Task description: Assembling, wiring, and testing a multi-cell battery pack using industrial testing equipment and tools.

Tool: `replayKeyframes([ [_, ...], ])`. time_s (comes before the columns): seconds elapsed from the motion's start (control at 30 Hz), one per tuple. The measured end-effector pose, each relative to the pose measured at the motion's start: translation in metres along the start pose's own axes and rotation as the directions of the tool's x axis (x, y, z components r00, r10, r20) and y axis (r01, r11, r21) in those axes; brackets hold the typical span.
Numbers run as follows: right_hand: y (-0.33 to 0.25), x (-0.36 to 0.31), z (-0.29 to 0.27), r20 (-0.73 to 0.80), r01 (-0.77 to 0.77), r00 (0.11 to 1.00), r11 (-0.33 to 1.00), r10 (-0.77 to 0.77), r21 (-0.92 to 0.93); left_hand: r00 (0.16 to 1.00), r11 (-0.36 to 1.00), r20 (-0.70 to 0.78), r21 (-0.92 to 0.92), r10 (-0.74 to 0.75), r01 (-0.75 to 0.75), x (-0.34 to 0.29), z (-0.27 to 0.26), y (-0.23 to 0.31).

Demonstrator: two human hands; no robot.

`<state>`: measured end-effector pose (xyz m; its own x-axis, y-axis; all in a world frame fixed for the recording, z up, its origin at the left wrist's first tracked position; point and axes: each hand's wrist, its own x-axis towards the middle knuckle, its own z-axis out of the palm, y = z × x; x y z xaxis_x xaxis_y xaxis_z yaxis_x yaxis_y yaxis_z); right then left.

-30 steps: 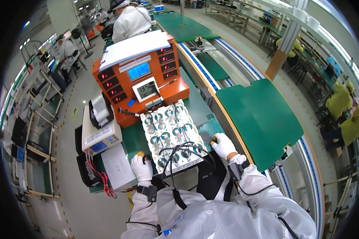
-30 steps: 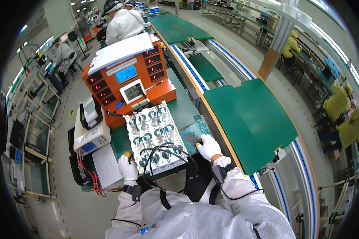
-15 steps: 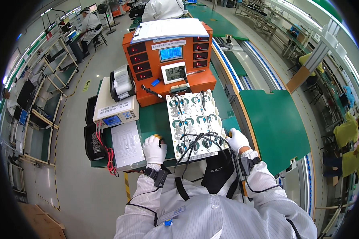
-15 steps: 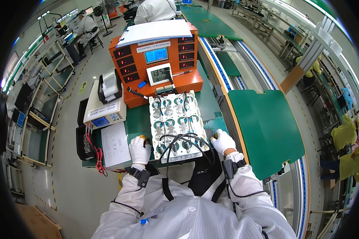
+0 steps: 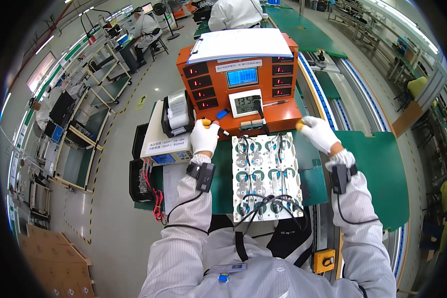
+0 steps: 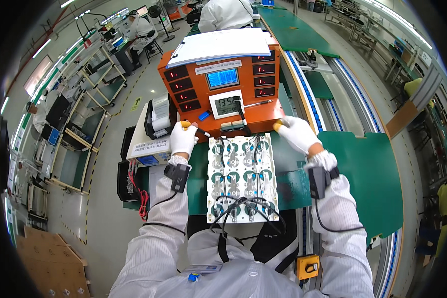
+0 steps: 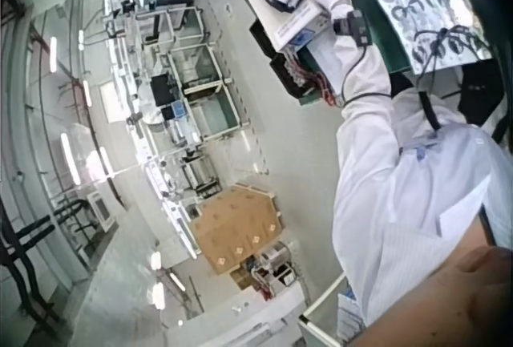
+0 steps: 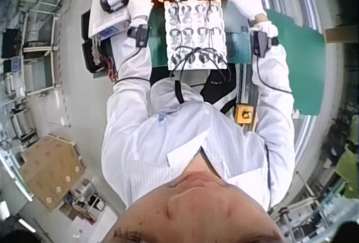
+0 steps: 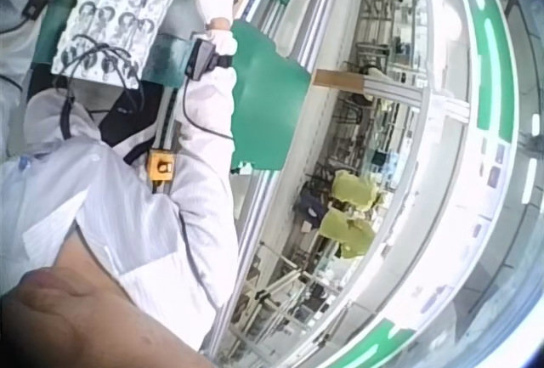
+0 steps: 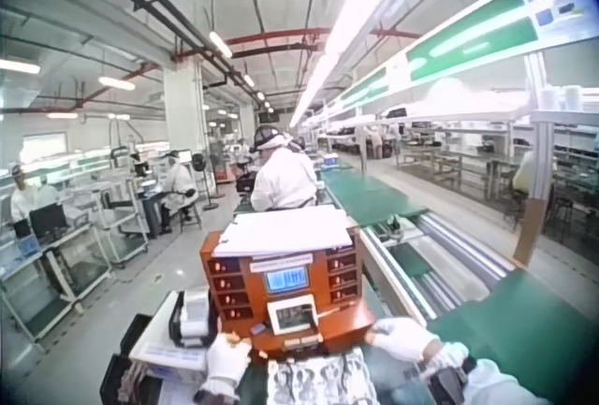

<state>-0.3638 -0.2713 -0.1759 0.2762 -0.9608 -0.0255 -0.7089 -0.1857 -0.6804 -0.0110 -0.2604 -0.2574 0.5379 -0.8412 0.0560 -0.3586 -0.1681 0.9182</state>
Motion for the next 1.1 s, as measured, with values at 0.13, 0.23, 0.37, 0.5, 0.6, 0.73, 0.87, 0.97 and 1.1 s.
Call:
replayKeyframes([
  [0.13, -0.003, 0.071, 0.033, -0.006, 0.096, 0.995, 0.995, -0.096, 0.002, 0.958, 0.951, -0.212, 0.28, 0.192, -0.129, 0.028, 0.019, -0.032],
  [0.23, -0.007, 0.099, 0.053, 0.036, -0.033, 0.999, 0.983, 0.026, 0.182, 0.984, 0.983, -0.082, -0.115, -0.155, 0.145, 0.012, 0.029, -0.01],
  [0.37, -0.027, 0.117, 0.071, 0.11, -0.139, 0.989, 0.844, 0.096, 0.517, 0.956, 0.893, -0.125, -0.407, -0.265, 0.194, 0.009, 0.032, -0.017],
  [0.5, -0.03, 0.115, 0.071, 0.197, -0.132, 0.98, 0.868, 0.04, 0.478, 0.96, 0.841, 0.05, -0.471, -0.274, 0.265, 0.015, 0.031, -0.019],
  [0.6, -0.026, 0.111, 0.066, 0.33, -0.123, 0.943, 0.883, -0.038, 0.452, 0.985, 0.882, 0.159, -0.453, -0.061, 0.128, 0.005, 0.031, -0.006],
  [0.73, -0.005, 0.104, 0.062, 0.445, -0.089, 0.842, 0.734, -0.306, 0.673, 0.87, 0.944, 0.366, -0.112, 0.331, -0.311, -0.014, 0.023, 0.036],
  [0.87, 0.014, 0.105, 0.069, 0.435, -0.273, 0.781, 0.381, -0.448, 0.883, 0.696, 0.934, 0.657, -0.034, 0.29, -0.356, -0.011, 0.03, 0.067],
  [0.97, 0.003, 0.096, 0.068, 0.388, -0.098, 0.87, 0.665, -0.304, 0.741, 0.641, 0.94, 0.699, -0.143, 0.317, -0.309, -0.004, 0.036, 0.069],
  [1.1, -0.027, 0.077, 0.057, 0.202, 0.06, 0.962, 0.865, -0.183, 0.498, 0.612, 0.959, 0.746, -0.126, 0.261, -0.255, 0.006, 0.044, 0.072],
])
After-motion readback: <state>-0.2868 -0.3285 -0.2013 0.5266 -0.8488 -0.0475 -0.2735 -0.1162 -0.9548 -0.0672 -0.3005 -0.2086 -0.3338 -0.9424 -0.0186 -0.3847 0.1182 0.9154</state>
